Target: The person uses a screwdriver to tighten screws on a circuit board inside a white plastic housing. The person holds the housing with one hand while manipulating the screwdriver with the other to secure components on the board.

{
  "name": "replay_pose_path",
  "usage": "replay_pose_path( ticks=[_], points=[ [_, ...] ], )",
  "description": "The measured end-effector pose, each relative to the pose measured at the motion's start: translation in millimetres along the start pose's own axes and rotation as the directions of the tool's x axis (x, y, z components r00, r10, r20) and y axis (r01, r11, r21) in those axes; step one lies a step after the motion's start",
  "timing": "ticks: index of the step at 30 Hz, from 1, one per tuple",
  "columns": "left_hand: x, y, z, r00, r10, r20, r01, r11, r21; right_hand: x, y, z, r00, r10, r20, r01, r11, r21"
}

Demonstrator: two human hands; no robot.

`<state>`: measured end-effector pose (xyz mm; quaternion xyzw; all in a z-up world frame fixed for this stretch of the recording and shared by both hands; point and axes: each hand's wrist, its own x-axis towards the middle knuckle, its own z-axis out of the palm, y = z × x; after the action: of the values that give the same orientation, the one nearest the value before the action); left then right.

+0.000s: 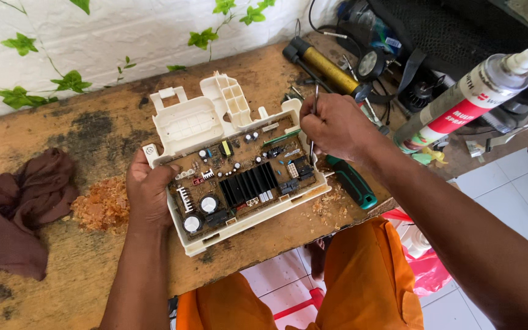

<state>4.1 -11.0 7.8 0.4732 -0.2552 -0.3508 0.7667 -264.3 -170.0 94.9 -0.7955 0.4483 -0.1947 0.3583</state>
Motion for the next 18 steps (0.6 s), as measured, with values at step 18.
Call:
replay_pose_path(
  ticks=[18],
  points=[
    [23, -37, -42, 1.000, -0.001, 0.012, 0.001, 0.999, 0.046, -2, 4, -1, 0.998, 0.061, -0.012, -0.059, 0.994, 0.093]
  ],
)
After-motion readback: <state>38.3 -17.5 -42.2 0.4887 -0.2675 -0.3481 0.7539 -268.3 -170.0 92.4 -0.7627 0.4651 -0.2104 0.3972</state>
